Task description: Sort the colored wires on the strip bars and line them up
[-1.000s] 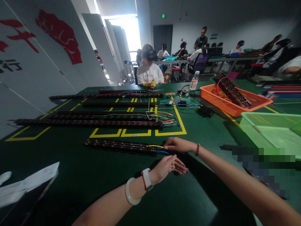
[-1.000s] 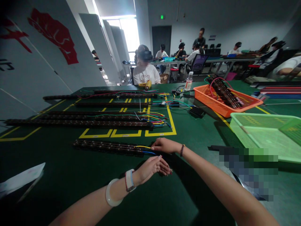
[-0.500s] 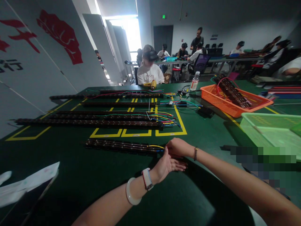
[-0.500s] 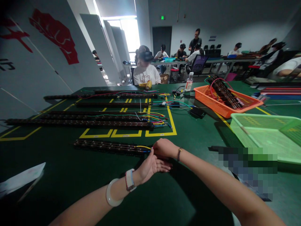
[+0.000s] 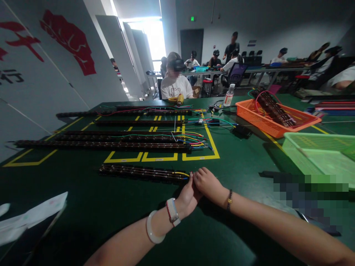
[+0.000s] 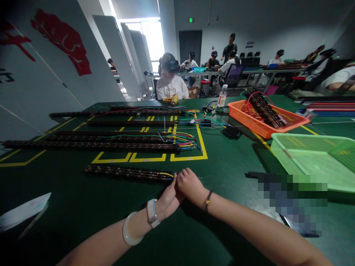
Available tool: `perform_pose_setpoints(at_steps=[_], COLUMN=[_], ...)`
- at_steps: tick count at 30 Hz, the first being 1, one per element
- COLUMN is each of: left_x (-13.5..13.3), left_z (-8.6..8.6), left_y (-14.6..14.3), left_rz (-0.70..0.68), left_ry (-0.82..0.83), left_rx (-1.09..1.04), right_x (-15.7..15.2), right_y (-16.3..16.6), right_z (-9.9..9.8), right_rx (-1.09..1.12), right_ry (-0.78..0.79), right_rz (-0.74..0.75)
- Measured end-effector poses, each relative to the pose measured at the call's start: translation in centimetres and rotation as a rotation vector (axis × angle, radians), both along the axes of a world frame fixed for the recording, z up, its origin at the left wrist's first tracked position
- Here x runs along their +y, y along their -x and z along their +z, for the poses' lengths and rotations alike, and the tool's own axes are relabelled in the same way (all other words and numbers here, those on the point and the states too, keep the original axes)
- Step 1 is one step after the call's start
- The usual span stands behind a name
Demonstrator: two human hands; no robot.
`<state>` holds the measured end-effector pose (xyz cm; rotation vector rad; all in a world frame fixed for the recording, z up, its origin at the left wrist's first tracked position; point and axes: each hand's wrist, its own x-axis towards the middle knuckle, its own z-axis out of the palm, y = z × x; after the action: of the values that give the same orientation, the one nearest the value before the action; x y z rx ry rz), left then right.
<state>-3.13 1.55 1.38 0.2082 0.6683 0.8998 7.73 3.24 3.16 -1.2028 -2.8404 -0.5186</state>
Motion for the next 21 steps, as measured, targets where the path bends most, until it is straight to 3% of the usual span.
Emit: perform_pose_setpoints(at_steps=[5,11,14,18,21], left_x=[0.1,0.1,0.1,0.2,0.3], left_z=[-0.4,-1.0,-1.0,-0.9,-0.8], left_y=[0.0,-0.1,-0.1,0.0,0.1], left_rz=[0.015,0.050,0.037,0.041,-0.008], left_ry=[0.025,-0.054,-0.063,-0.074,-0.133], left_rx=[-0.029,-0.032,-0.021,-0.055,-0.078], right_x=[-1.2,-2.8,-2.5,-1.6,-1.3], right_y=[-0.6,-1.0,-1.8,-4.5,-6.6], right_z=[-1.2,-3.0,-2.0,0.8,2.3], right_rx=[0.187,0.387,0.429,0.536,0.623], right_ry=[0.013,-0.015,0.043,0.115,0.068], right_rz=[-0.025,-0.020,0.031,0.143,0.083])
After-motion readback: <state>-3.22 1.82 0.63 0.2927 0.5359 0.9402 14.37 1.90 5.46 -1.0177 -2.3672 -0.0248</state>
